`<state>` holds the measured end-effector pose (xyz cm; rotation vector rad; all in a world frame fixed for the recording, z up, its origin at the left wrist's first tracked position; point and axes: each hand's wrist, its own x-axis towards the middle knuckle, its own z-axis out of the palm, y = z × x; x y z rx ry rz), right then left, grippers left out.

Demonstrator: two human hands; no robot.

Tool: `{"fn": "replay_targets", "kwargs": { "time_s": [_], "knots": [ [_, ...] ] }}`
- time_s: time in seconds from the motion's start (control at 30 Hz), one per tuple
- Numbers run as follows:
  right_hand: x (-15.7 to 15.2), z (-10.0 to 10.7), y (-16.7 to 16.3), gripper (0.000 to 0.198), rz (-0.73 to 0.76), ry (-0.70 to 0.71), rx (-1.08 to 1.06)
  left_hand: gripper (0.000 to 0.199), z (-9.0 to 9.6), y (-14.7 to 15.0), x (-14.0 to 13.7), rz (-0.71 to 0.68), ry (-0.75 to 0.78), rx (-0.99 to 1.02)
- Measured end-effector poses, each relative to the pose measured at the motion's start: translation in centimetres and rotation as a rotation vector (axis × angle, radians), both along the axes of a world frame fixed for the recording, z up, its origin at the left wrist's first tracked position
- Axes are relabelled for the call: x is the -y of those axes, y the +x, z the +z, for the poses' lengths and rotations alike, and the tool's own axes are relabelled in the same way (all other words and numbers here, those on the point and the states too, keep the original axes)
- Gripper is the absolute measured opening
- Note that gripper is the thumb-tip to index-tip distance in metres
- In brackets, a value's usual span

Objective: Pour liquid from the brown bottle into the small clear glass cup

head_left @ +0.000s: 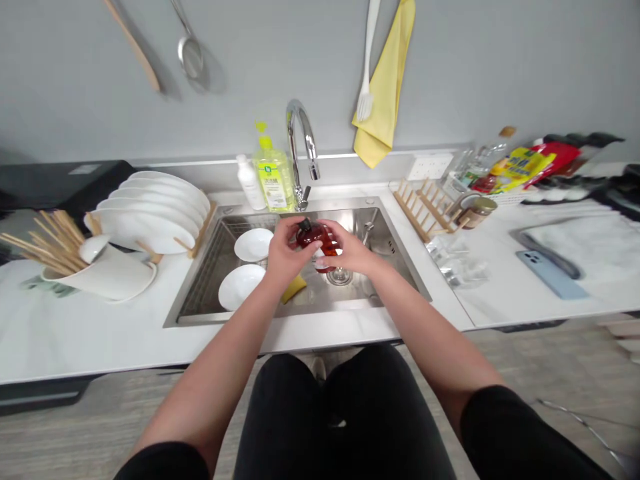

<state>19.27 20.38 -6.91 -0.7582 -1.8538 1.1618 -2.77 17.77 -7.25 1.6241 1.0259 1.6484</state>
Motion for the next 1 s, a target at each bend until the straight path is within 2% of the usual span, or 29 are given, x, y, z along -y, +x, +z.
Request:
{"fn": "replay_targets", "kwargs": {
  "time_s": [0.13,0.23,0.37,0.5,0.73,0.9,1.0],
  "knots": [
    [-2.1,-4.0,-0.1,0.095,-0.187,0.058,0.079,0.047,-3.2,0.5,-3.0,-0.058,-0.074,0.056],
    [-2.7,-5.6,0.1,0.092,-0.222,0.130,0.167,0.037,-4.7,-0.5,-4.0,-0.072,-0.095,0.049],
    [-3.2,-5.7,0.2,0.090,-0.218,0.233,0.217,0.033,-5.3,-1.4,-4.8,-0.099,-0.089,-0.002],
    [-3.6,-5.5,0.4,0.086,-0.227,0.325,0.289,0.029,-5.4,-1.4,-5.1,-0.046,-0.106,-0.047],
    [-3.8,-5.4,0.6,0.087,-0.288,0.370,0.357,0.023,-4.5,-1.6,-5.2,-0.045,-0.116,-0.123],
    [-3.6,-5.1,0.4,0.086,-0.323,0.371,0.471,0.034,-4.2,-2.2,-5.7,0.044,-0.196,-0.265],
    [-3.6,-5.1,0.4,0.083,-0.315,0.388,0.496,0.029,-4.4,-2.5,-5.8,-0.042,-0.187,-0.298]
  ]
}}
